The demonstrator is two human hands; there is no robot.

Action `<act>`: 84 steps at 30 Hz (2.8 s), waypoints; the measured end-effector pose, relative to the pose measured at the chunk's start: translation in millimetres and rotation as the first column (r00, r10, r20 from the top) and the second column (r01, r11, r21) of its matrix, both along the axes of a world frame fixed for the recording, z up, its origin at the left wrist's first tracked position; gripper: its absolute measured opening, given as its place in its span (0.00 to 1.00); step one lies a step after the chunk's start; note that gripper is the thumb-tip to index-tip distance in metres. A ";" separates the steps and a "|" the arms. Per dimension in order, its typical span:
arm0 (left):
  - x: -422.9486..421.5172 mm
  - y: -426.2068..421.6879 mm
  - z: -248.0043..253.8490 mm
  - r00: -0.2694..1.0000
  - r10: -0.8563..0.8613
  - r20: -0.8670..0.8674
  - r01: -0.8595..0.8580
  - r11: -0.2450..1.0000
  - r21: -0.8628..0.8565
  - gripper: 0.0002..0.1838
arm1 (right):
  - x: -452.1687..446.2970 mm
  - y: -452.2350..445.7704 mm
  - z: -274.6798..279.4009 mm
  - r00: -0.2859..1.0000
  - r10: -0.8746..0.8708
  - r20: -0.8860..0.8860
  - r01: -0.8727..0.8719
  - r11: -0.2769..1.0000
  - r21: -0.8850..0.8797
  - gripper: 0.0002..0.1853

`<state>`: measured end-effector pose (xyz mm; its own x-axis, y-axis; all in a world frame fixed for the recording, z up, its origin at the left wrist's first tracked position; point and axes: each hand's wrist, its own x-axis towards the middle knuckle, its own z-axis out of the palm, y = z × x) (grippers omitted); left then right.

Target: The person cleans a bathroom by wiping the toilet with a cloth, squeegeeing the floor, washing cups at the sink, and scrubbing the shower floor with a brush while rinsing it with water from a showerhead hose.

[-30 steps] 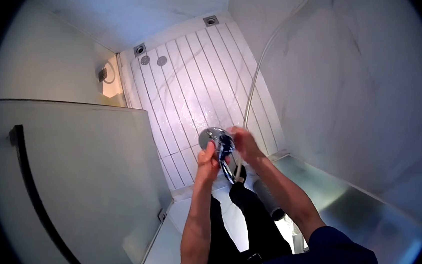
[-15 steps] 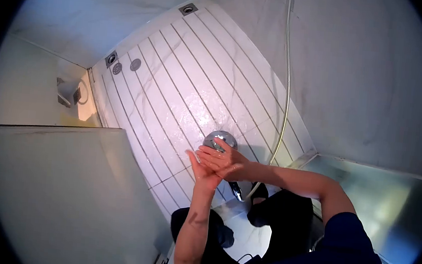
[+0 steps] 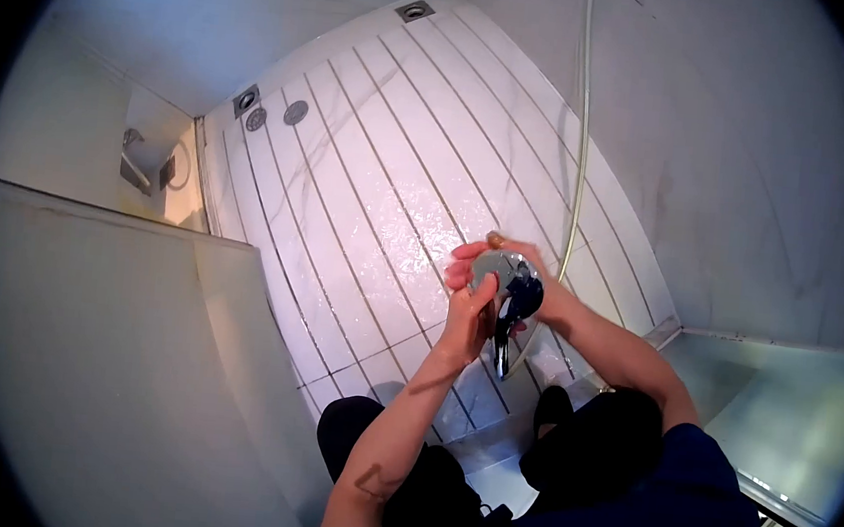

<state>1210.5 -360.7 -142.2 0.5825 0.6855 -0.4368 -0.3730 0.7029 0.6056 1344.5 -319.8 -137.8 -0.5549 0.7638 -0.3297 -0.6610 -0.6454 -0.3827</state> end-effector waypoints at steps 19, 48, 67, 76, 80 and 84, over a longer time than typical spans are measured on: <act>17.5 37.8 -59.1 0.801 0.553 0.229 -0.434 0.801 -0.413 0.15 | -12.7 -11.1 17.9 0.179 -0.761 0.623 -0.310 0.557 0.770 0.37; -48.7 47.6 -38.6 0.855 0.443 0.270 -0.363 0.883 -0.297 0.14 | 12.4 -74.4 15.2 0.486 0.233 0.843 -0.550 0.831 0.087 0.20; -29.9 46.6 -5.0 0.871 0.327 0.367 -0.239 0.934 -0.265 0.13 | 8.6 -70.1 -26.2 0.530 0.061 0.846 -0.299 0.947 0.120 0.18; -38.4 60.9 -54.8 0.755 0.642 0.133 -0.639 0.766 -0.072 0.19 | 64.6 -25.5 -26.8 0.183 -0.582 0.792 -0.582 0.585 0.565 0.27; -42.1 54.0 -56.1 0.791 0.606 -0.085 -0.610 0.792 -0.027 0.16 | 153.7 76.0 133.6 -0.337 -0.903 0.267 -0.605 0.425 0.673 0.25; -28.6 47.7 -27.1 0.685 0.704 -0.186 -0.707 0.704 0.063 0.23 | 170.4 147.0 396.9 -0.334 -0.871 -0.361 -0.843 0.103 0.529 0.32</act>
<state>1181.9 -313.0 -169.3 -0.1625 0.8543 -0.4937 -0.6462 0.2860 0.7076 1514.8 -172.8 259.1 -0.3190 0.4035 0.8576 0.9261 0.3249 0.1916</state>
